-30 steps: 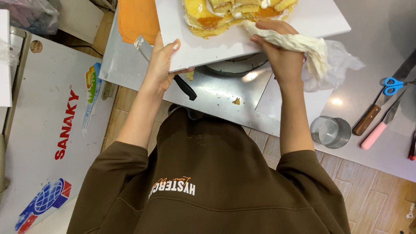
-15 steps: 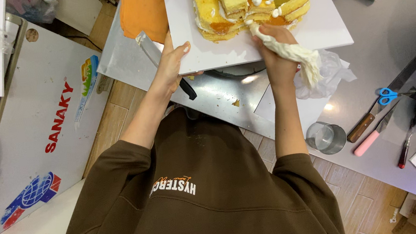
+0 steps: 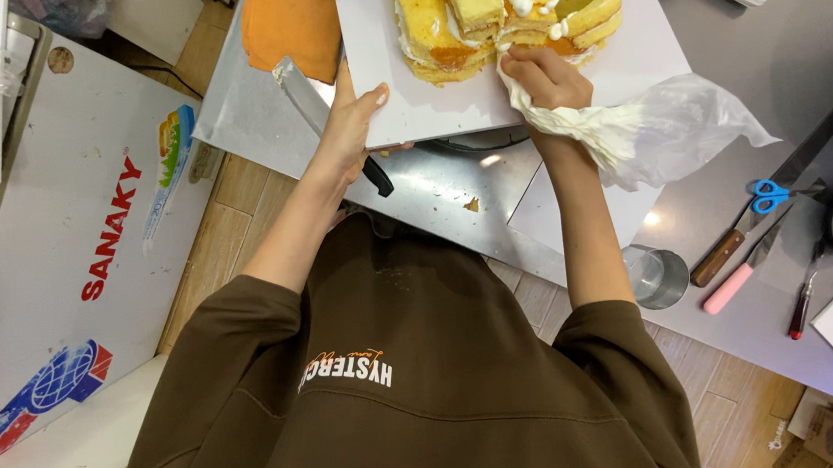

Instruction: The person assembles a cake by cutting layers of flavored sponge cake with a knife, placing them on a board, and applying cream between the layers using a piping bag.

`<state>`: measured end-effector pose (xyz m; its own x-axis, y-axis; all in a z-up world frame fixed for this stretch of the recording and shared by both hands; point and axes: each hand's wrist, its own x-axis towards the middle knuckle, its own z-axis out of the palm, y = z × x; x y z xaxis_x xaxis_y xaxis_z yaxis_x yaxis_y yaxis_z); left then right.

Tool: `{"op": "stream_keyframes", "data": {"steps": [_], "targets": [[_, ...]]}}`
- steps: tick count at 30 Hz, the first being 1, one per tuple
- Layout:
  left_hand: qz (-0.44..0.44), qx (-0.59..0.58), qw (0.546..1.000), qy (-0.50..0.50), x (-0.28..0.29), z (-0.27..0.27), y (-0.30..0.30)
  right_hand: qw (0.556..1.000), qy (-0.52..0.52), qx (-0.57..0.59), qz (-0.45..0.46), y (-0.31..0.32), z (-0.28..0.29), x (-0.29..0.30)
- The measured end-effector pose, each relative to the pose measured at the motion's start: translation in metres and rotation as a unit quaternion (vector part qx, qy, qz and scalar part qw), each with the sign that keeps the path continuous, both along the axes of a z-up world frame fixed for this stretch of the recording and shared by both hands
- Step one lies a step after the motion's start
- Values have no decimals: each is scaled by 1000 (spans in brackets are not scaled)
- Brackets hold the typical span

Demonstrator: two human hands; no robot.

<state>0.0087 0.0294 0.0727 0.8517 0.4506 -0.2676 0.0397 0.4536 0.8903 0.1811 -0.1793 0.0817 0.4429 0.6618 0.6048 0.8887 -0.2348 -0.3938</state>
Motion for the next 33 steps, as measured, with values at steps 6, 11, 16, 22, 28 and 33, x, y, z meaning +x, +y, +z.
{"op": "stream_keyframes", "data": {"steps": [6, 11, 16, 22, 28, 33], "targets": [[6, -17, 1000, 5, -2, -5, -4, 1000, -28, 10, -3, 0, -8, 2], [8, -25, 1000, 16, -2, -8, -6, 999, 27, 8, 39, -9, 19, -7], [5, -18, 999, 34, -2, -7, -10, 1000, -5, -17, 2, -14, 21, -19], [5, -21, 999, 32, 0, -9, -16, 991, 111, -1, -75, -15, 1, -10], [6, -14, 999, 39, 4, -19, -19, 872, 406, 243, 125, 8, -32, 10], [38, 20, 999, -13, 9, -67, -47, 680, 457, 569, 71, 24, -35, 20]]}}
